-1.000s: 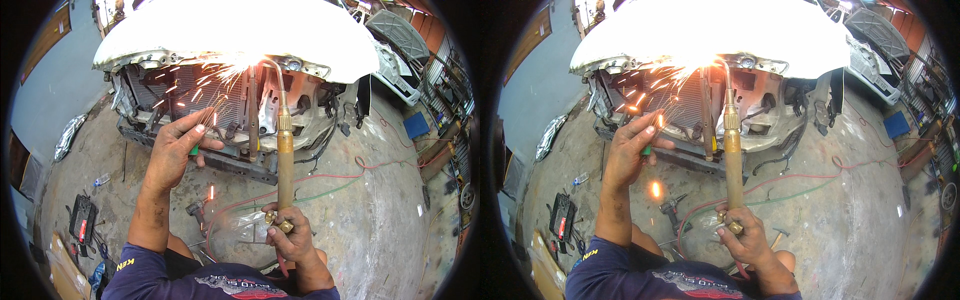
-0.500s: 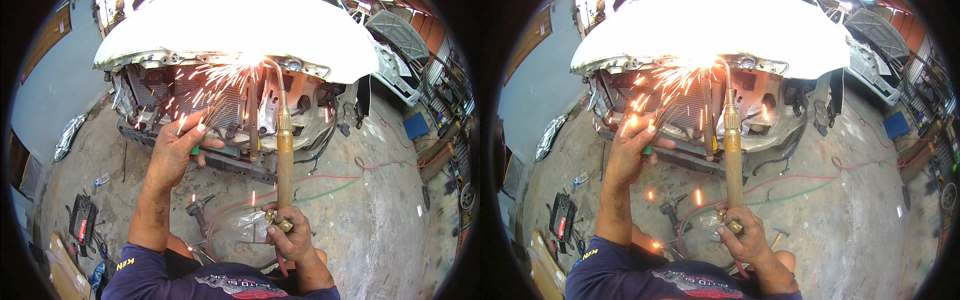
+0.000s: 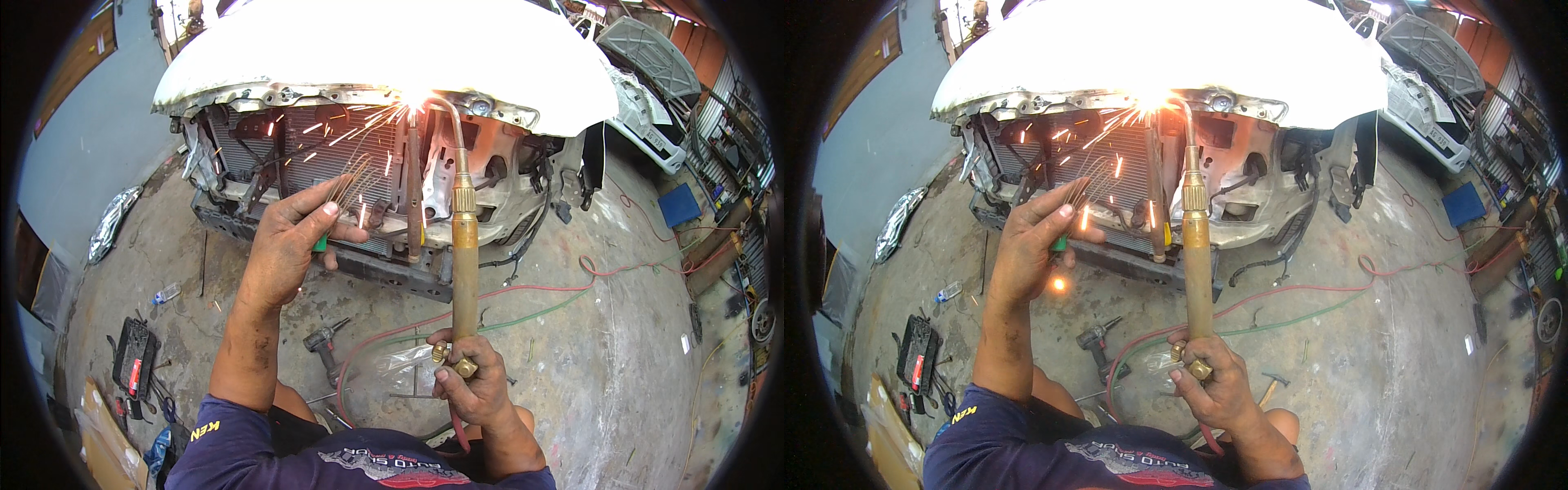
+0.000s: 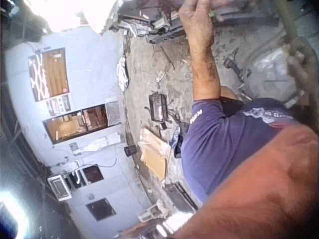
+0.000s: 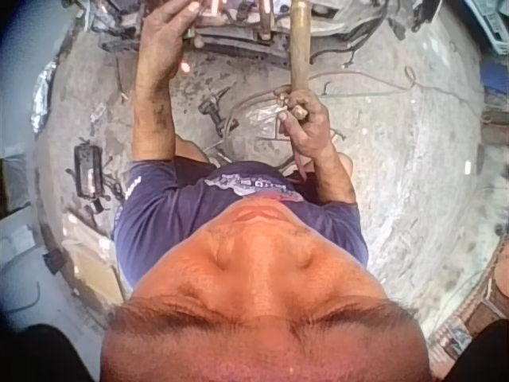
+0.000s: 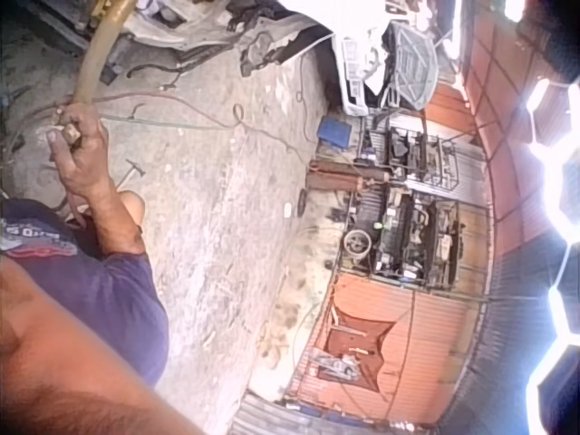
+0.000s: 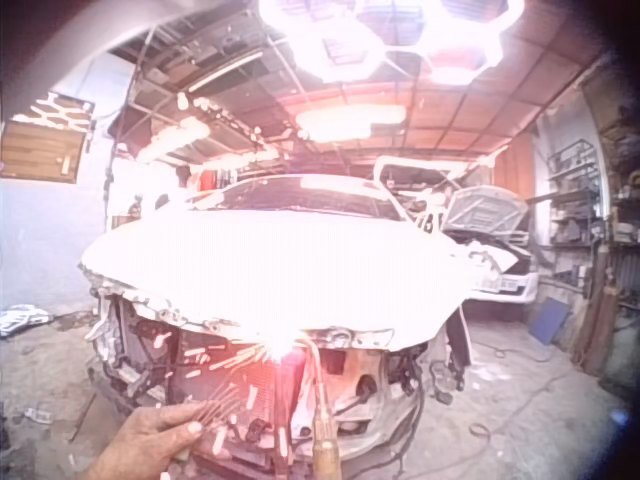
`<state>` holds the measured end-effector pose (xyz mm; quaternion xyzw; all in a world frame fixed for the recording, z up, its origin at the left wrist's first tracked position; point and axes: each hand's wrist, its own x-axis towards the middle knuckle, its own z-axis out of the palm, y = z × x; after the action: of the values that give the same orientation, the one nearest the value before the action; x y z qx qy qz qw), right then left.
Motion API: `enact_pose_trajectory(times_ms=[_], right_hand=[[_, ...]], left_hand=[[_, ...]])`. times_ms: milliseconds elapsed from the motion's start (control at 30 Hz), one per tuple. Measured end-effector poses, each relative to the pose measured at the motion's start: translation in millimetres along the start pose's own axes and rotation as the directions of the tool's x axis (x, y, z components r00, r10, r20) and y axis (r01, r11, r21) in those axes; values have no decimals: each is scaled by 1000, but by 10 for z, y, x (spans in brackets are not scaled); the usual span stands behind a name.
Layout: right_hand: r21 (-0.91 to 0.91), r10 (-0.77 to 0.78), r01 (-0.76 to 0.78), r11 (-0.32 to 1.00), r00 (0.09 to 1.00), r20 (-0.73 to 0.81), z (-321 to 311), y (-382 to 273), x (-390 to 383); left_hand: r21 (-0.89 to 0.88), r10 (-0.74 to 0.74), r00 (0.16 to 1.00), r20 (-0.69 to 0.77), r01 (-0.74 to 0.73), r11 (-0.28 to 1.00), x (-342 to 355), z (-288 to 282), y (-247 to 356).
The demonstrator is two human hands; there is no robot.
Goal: The person uses a welding torch to heat a section of the vehicle's front frame and then strikes it with a hammer to reshape it.
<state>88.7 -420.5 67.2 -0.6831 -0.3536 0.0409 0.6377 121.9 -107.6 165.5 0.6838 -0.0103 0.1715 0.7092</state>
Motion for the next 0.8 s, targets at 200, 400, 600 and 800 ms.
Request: enact_pose_trajectory(times_ms=[200, 400, 600, 800], right_hand=[[-39, -15, 15, 999, 1000, -7, -9, 53, -24], [-38, -25, 25, 999, 1000, -6, -11, 57, -13], [-4, -18, 18, 1000, 1000, -17, 5, 47, -10], [10, -6, 6, 1000, 1000, -8, -13, 52, -16]], left_hand=[[-11, -25, 999, -24, 24, 1000, -34, 72, 79], [4, -36, 999, 10, 35, 999, -7, 24, 42], [-13, -35, 999, -2, 35, 999, -1, 15, 33], [-17, -18, 1000, 3, 18, 1000, -13, 32, 36]])
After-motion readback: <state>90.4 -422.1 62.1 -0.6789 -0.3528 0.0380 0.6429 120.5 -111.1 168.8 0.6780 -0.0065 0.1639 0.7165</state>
